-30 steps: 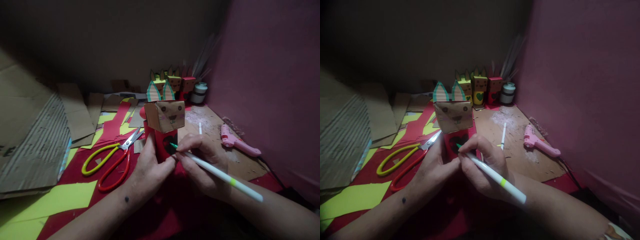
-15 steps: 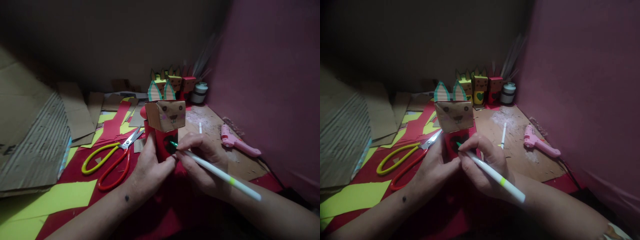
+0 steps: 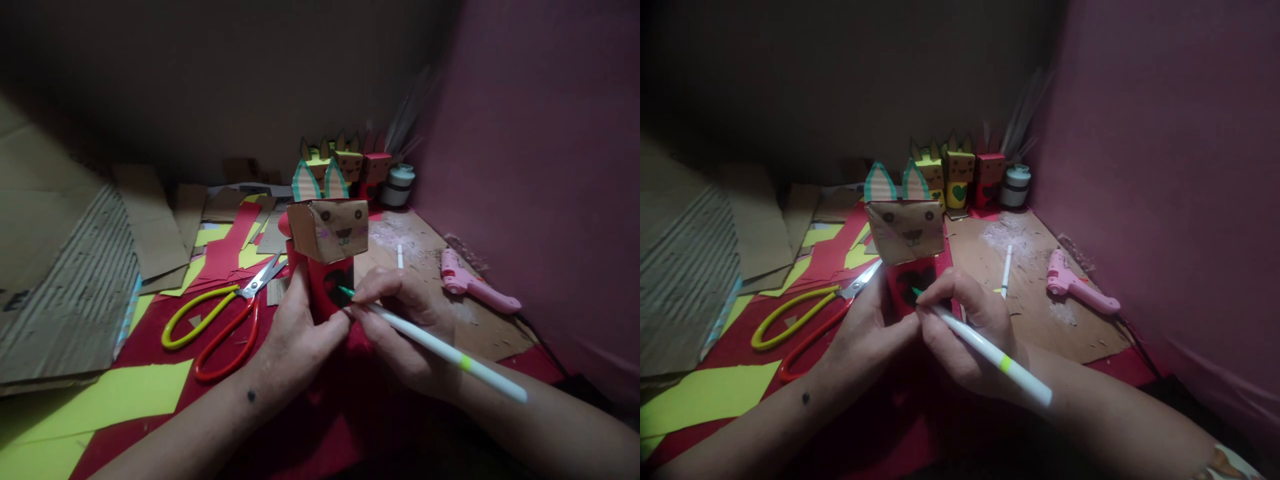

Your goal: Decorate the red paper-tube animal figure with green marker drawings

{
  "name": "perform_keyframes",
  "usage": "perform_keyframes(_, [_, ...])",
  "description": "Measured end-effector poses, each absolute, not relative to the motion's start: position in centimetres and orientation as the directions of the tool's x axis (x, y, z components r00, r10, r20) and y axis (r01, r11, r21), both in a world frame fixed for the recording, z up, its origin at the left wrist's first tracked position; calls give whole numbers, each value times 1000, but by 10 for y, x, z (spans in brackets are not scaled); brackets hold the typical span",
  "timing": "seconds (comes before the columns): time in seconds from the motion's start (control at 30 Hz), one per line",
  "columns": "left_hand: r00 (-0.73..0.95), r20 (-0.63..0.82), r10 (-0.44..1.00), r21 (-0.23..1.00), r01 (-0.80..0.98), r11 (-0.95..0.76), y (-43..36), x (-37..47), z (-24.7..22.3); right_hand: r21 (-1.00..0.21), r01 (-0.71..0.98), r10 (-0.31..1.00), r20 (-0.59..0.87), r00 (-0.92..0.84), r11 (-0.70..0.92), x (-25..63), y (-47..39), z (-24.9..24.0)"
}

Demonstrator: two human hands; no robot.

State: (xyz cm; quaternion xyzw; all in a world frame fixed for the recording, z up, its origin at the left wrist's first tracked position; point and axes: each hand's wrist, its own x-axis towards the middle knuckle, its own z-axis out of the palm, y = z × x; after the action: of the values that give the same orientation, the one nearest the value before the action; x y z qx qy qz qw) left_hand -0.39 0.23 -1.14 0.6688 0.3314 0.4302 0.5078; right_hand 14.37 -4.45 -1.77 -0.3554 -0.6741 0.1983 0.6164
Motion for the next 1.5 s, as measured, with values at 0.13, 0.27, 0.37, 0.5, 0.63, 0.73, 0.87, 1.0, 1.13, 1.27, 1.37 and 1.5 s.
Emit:
perform_keyframes(0.13, [406, 252, 878, 961, -1, -276, 2, -3, -12, -695, 235, 709, 705, 33, 680, 142, -43, -18])
perform_keyframes(0.27, [422, 240, 874, 967, -19, -256, 2, -3, -12, -693, 234, 707, 707, 30, 682, 142, -42, -19])
perform_keyframes(0.37, [409, 229, 884, 967, 9, -254, 2, -4, -11, -694, 226, 712, 702, 1, 683, 143, -43, -18])
perform_keyframes(0.5, [406, 219, 887, 968, 21, -248, 3, -4, -11, -684, 241, 710, 703, -31, 688, 143, -43, -18])
perform_keyframes(0.63, [409, 247, 878, 963, 0, -271, 3, -3, -12, -702, 236, 718, 695, 26, 672, 141, -43, -18])
perform_keyframes(0.73, [406, 239, 882, 964, 8, -265, 3, -3, -13, -708, 228, 723, 691, 29, 668, 141, -44, -18])
perform_keyframes(0.87, [396, 244, 885, 962, 20, -273, 3, -4, -14, -707, 218, 727, 687, -18, 673, 142, -44, -18])
perform_keyframes(1.0, [402, 236, 885, 962, 29, -270, 3, -3, -12, -698, 220, 713, 701, 14, 682, 142, -43, -19])
perform_keyframes(1.13, [420, 234, 877, 966, 1, -259, 2, -2, -11, -696, 238, 701, 709, 76, 678, 141, -42, -21])
perform_keyframes(1.27, [415, 223, 882, 969, 6, -248, 2, -3, -12, -690, 218, 700, 713, 42, 690, 142, -41, -22])
perform_keyframes(1.37, [419, 228, 879, 970, -17, -244, 3, -4, -13, -678, 190, 691, 723, 1, 710, 143, -41, -23])
perform_keyframes(1.5, [418, 232, 878, 969, -17, -248, 2, -3, -13, -683, 188, 689, 723, 40, 706, 142, -40, -23])
